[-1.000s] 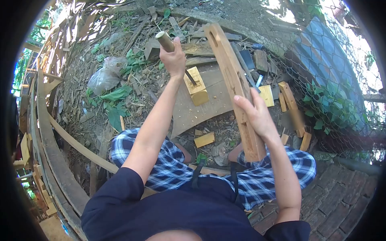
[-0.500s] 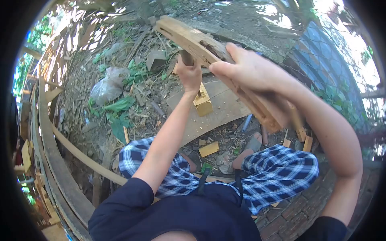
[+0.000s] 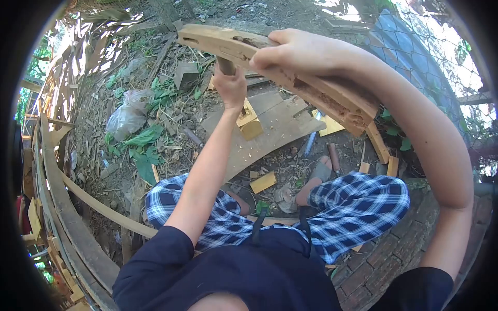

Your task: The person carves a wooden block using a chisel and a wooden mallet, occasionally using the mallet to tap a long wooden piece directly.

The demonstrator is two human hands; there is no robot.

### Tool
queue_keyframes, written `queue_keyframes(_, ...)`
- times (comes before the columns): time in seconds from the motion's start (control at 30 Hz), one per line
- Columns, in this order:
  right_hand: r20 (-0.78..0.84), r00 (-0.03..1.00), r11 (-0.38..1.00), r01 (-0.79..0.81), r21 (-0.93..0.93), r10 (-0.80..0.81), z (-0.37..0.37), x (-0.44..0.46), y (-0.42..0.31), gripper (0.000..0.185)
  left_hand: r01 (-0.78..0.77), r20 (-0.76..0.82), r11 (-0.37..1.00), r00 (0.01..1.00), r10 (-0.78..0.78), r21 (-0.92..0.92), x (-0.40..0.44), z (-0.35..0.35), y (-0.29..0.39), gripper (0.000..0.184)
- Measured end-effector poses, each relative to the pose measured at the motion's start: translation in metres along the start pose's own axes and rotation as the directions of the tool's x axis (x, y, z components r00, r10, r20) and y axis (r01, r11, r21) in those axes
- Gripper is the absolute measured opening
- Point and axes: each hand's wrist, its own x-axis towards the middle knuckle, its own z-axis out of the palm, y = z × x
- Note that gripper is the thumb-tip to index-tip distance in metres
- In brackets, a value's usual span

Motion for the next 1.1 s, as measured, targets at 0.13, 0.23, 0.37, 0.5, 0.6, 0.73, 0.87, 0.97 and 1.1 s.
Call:
queue_keyframes(0.13,-0.079,0.993,0.910,-0.050,0.411,0.090,0.037,-0.014,0.014,0.064,0.032,-0.002,0.999,0.999,-0.032,0.005,0.015,-0.004,-0.023,0.022)
queue_keyframes(0.23,-0.056,0.979,0.821,-0.134,0.555,0.197,0.080,-0.022,0.042,0.063,0.332,-0.067,0.926,0.935,-0.348,-0.179,0.028,-0.014,-0.073,0.023)
queue_keyframes(0.37,-0.079,0.969,0.651,-0.097,0.753,0.236,0.123,-0.051,0.054,0.069,0.594,-0.192,0.699,0.691,-0.697,-0.397,0.021,-0.041,-0.078,0.026)
queue_keyframes(0.5,-0.175,0.891,0.723,-0.211,0.658,0.419,0.149,-0.064,0.074,0.078,0.674,-0.230,0.470,0.419,-0.879,-0.570,0.005,-0.060,-0.116,0.026)
queue_keyframes(0.6,-0.139,0.924,0.646,-0.137,0.751,0.357,0.155,-0.068,0.091,0.075,0.675,-0.229,0.350,0.265,-0.937,-0.650,0.001,-0.049,-0.103,0.023)
queue_keyframes(0.73,-0.096,0.936,0.587,-0.131,0.799,0.339,0.140,-0.082,0.070,0.070,0.588,-0.142,0.581,0.624,-0.769,-0.562,0.012,-0.035,-0.044,0.024)
queue_keyframes(0.87,-0.164,0.914,0.584,-0.092,0.806,0.371,0.140,-0.086,0.062,0.063,0.445,-0.056,0.723,0.831,-0.553,-0.529,0.034,-0.032,-0.010,0.028)
queue_keyframes(0.97,-0.189,0.897,0.593,-0.095,0.800,0.399,0.142,-0.089,0.057,0.062,0.408,-0.035,0.794,0.881,-0.472,-0.450,0.029,-0.028,-0.015,0.029)
queue_keyframes(1.1,-0.154,0.918,0.582,-0.097,0.808,0.366,0.143,-0.091,0.060,0.063,0.377,-0.032,0.841,0.906,-0.421,-0.389,0.017,-0.025,-0.023,0.028)
